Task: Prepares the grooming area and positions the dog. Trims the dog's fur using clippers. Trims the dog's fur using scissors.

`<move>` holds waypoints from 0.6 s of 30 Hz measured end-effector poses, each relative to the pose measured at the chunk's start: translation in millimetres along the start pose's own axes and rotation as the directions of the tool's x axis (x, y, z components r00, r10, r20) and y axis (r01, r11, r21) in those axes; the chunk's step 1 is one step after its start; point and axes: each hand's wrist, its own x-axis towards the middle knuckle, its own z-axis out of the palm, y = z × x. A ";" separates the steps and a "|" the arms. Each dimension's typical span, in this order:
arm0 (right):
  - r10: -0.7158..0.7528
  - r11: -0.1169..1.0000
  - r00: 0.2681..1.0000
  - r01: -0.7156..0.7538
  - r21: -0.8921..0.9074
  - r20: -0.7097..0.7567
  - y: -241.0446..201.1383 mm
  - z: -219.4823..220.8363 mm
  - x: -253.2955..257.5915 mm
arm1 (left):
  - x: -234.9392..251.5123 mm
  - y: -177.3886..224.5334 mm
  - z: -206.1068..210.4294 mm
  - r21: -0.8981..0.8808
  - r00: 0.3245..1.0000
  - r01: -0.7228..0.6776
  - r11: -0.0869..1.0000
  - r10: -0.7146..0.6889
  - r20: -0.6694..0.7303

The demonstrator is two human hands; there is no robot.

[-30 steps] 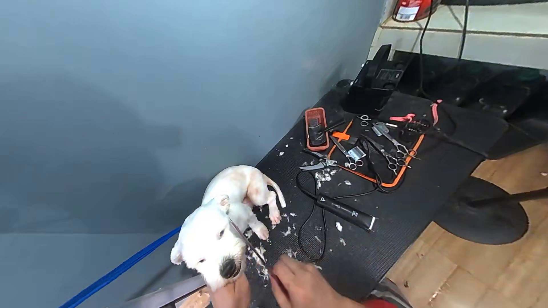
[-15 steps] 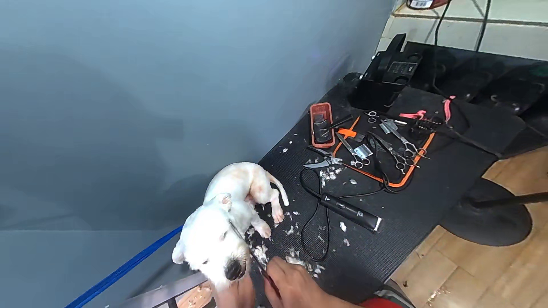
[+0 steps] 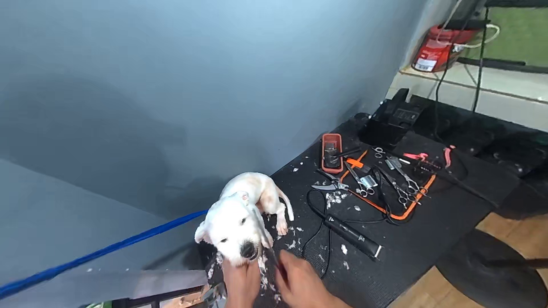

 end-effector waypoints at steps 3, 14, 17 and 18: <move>0.071 0.997 0.994 -0.073 -0.027 -0.089 23.8 -14.6 2.3 | 0.2 0.6 5.0 -0.034 0.998 0.018 0.999 -0.020 -0.057; -0.950 0.018 0.234 0.703 -0.711 0.207 -114.8 -172.1 65.6 | -7.4 1.3 26.2 -0.357 0.993 0.095 0.929 -0.111 -0.025; -0.860 -0.232 0.151 0.735 -0.637 0.487 -168.5 -169.4 90.2 | -7.9 1.3 30.9 -0.447 0.993 0.073 0.891 -0.108 -0.053; -0.818 -0.295 0.130 0.741 -0.603 0.560 -183.3 -165.7 97.3 | -7.8 1.1 31.9 -0.460 0.992 0.080 0.884 -0.117 -0.054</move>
